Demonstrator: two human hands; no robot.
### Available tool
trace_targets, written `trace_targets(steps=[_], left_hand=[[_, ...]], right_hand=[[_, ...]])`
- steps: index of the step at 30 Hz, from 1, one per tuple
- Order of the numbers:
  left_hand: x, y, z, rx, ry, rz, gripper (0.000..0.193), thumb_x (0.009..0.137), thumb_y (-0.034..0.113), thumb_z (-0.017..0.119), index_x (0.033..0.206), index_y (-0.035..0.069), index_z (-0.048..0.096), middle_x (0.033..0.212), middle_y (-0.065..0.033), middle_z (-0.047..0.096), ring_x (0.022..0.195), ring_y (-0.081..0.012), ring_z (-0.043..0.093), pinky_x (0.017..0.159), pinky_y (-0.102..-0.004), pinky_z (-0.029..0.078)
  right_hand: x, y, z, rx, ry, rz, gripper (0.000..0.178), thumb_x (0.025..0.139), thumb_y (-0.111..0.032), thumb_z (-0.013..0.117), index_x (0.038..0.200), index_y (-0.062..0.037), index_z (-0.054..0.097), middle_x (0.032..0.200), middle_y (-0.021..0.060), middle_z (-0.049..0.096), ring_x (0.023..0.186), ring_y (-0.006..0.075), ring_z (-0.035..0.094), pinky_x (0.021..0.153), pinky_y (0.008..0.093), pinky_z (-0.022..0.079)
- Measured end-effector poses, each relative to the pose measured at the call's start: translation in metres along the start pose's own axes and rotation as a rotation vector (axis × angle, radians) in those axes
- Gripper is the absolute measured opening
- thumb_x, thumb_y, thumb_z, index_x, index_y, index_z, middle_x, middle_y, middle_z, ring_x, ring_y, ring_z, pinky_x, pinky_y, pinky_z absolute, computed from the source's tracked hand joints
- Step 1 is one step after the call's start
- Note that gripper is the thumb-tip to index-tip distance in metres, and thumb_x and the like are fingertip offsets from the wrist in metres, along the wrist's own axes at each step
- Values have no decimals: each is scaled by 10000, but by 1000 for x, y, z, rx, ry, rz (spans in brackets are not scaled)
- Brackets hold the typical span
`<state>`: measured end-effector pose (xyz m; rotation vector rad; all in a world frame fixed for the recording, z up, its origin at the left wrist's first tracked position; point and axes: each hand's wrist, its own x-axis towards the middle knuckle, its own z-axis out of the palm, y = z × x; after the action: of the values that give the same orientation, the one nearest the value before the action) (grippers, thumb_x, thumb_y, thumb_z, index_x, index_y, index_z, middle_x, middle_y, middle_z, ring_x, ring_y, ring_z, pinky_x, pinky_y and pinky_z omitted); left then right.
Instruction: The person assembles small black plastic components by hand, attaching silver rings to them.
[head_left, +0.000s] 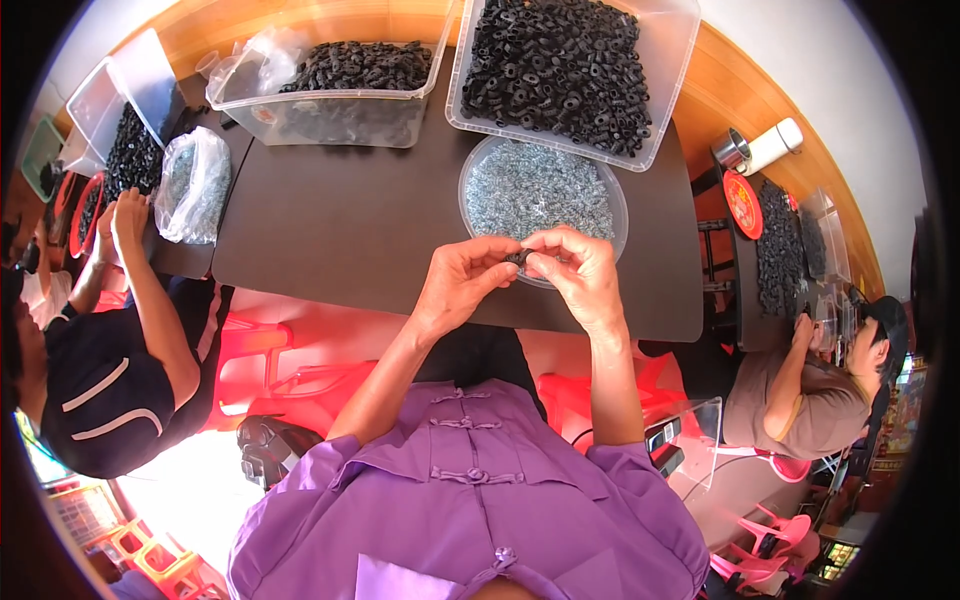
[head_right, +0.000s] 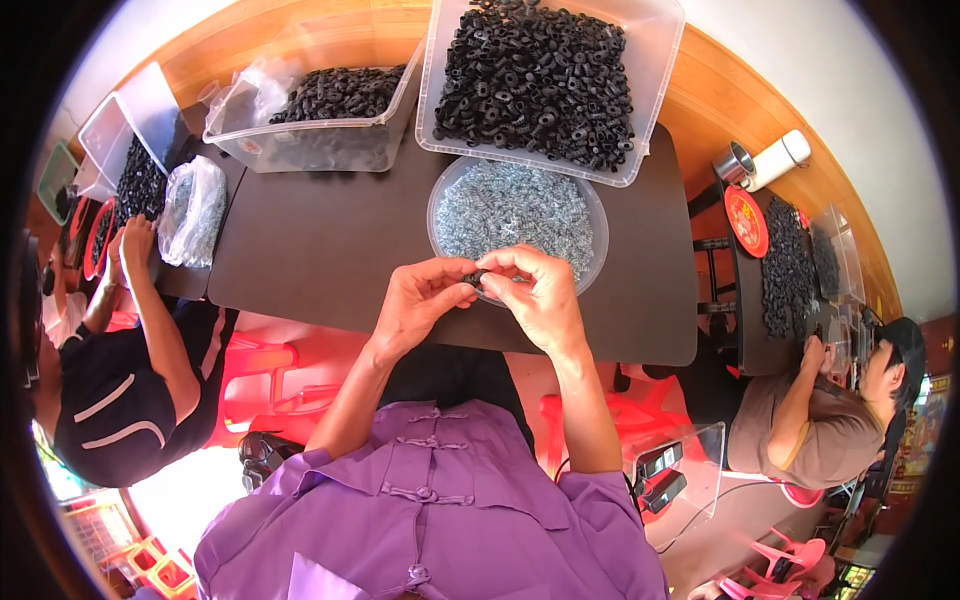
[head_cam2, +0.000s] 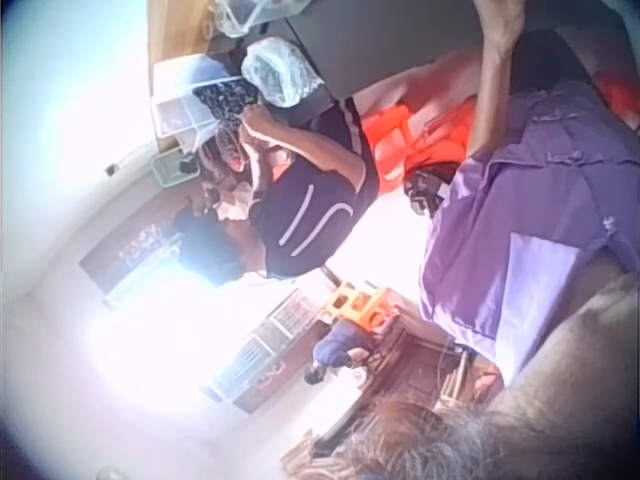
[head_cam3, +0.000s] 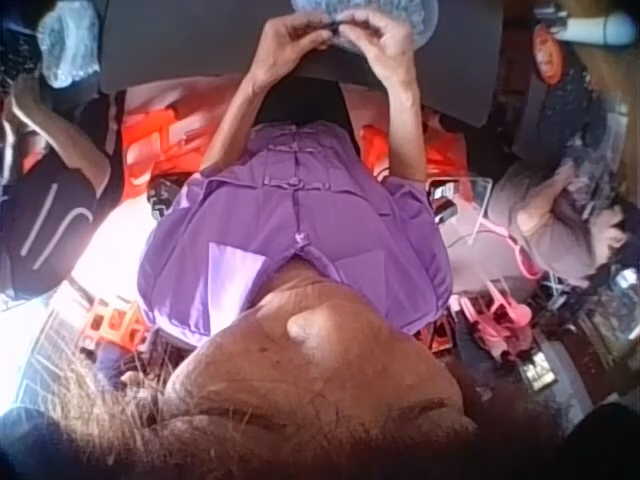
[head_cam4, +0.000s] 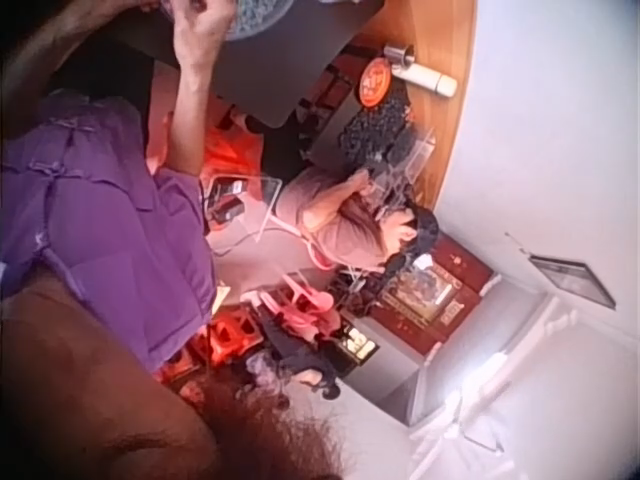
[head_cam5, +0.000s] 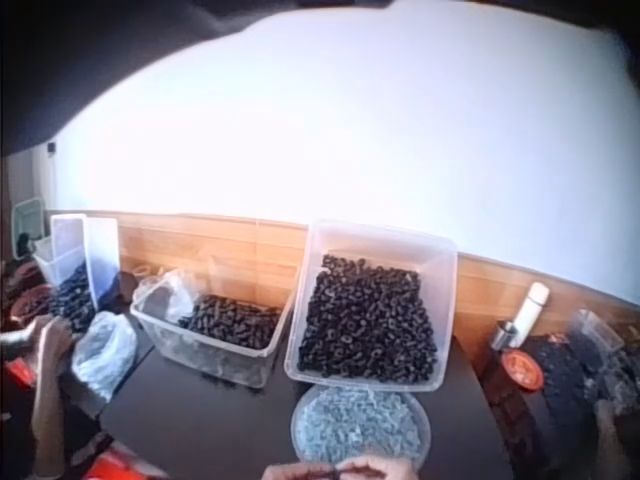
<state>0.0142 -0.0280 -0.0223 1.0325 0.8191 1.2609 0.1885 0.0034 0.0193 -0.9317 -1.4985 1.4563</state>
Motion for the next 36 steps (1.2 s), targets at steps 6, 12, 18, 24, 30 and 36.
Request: trace_targets(steps=[6, 12, 18, 24, 30, 36], left_hand=[[-2, 2, -2, 46, -17, -32, 207, 892, 27, 616, 1091, -29, 636, 916, -60, 668, 823, -91, 608, 731, -226, 510], [-3, 2, -3, 217, -17, 31, 194, 884, 16, 614, 1067, -46, 638, 890, -44, 637, 762, -85, 581, 696, -232, 497], [-3, 9, 2, 432, 24, 132, 157, 828, 32, 630, 966, -40, 652, 778, -116, 610, 655, -171, 578, 613, -302, 461], [-1, 7, 2, 518, 51, 142, 162, 818, 49, 632, 950, -44, 652, 748, -124, 617, 625, -184, 576, 600, -311, 457], [3, 5, 5, 591, 69, 176, 163, 807, 41, 628, 949, -34, 655, 762, -136, 639, 623, -192, 592, 600, -315, 462], [5, 8, 5, 608, 88, 131, 202, 828, 1, 609, 1025, -32, 639, 809, -63, 668, 716, -87, 602, 656, -234, 487]], right_hand=[[-3, -4, 2, -260, 39, -49, 159, 809, 53, 658, 965, 26, 658, 864, 82, 652, 800, 133, 648, 683, 251, 556], [-2, -15, 10, -546, 4, -174, 103, 784, 57, 656, 876, 21, 627, 812, 106, 639, 683, 168, 633, 583, 281, 507], [-3, -7, 14, -600, 35, -212, 88, 778, 61, 636, 820, 12, 576, 752, 111, 592, 610, 232, 587, 546, 335, 445], [0, -2, 17, -760, 35, -296, 98, 780, 82, 616, 822, 11, 564, 778, 113, 595, 647, 231, 614, 558, 326, 476], [1, 0, 22, -855, 66, -440, 141, 766, 70, 588, 829, -10, 490, 765, 145, 533, 704, 378, 564, 596, 461, 444], [3, 1, 20, -719, 122, -318, 151, 771, 75, 628, 894, 12, 566, 787, 112, 602, 723, 281, 641, 619, 340, 504]])
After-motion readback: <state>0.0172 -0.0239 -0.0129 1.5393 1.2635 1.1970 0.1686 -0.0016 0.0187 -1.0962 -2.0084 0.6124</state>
